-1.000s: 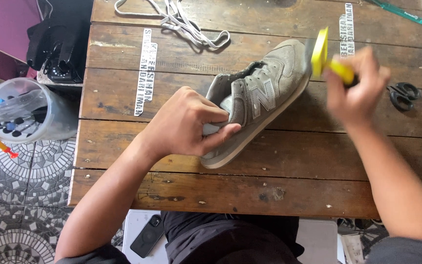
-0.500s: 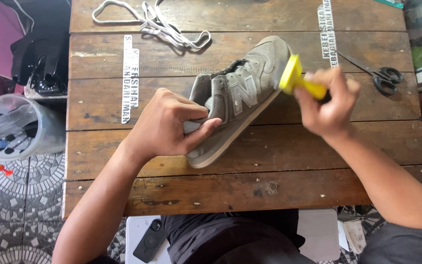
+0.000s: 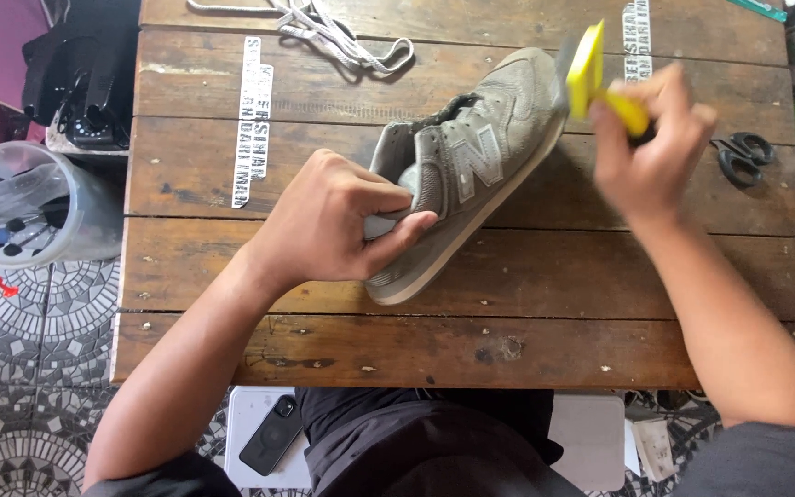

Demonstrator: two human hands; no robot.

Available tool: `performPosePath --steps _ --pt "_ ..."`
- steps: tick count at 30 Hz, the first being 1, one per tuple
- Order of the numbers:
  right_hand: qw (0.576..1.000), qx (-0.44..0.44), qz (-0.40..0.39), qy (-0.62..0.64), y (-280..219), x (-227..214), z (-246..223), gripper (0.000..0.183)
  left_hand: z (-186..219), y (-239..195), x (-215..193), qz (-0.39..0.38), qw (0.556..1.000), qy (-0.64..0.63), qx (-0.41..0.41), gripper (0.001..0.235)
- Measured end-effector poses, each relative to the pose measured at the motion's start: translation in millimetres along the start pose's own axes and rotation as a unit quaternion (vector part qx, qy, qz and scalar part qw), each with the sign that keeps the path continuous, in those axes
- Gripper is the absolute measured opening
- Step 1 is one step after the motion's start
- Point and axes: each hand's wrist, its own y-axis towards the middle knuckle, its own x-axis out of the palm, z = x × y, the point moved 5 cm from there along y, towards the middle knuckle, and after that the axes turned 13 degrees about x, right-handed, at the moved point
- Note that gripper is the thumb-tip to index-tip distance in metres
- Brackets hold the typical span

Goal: The person scrubs the exterior of a grey sneaker with a yellow brush, focusing on the toe box, sides, and heel. They rotate the shoe to clean different areas and briefly inspect the sole.

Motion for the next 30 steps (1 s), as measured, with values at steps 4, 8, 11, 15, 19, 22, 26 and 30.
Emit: performPosePath --steps 4,8,11,15,19,22,26,30 --pt "1.0 -0.012 0.007 0.005 -20 0 -18 0.047 0 -1 -1 0.021 0.999 0.036 -0.002 0.062" --pt "1.0 -0.026 -0.004 0.011 -26 -6 -20 0.044 -1 -3 1 0.026 0.998 0.056 0.011 0.061" --pt "0.999 -0.033 0.005 -0.024 -8 0 4 0.044 -8 -5 5 0.031 0.998 0.042 0.022 0.061" --pt "0.996 -0.007 0.0 0.088 -3 0 3 0.036 -5 -6 0 0.036 0.997 0.057 0.024 0.062" --pt "0.995 -0.022 0.002 0.098 -8 5 11 0.036 -12 -10 -5 0.024 0.999 0.014 0.019 0.062" --pt "0.995 -0.018 0.005 0.095 -3 5 10 0.035 -15 -9 -12 0.027 0.999 0.011 0.028 0.061" --pt "0.997 -0.007 0.003 0.075 -4 4 8 0.033 -21 -12 -14 0.025 1.0 0.0 0.01 0.06" --pt "0.997 -0.005 0.003 0.071 -3 5 10 0.031 -26 -12 -16 0.027 0.999 -0.021 -0.005 0.059"
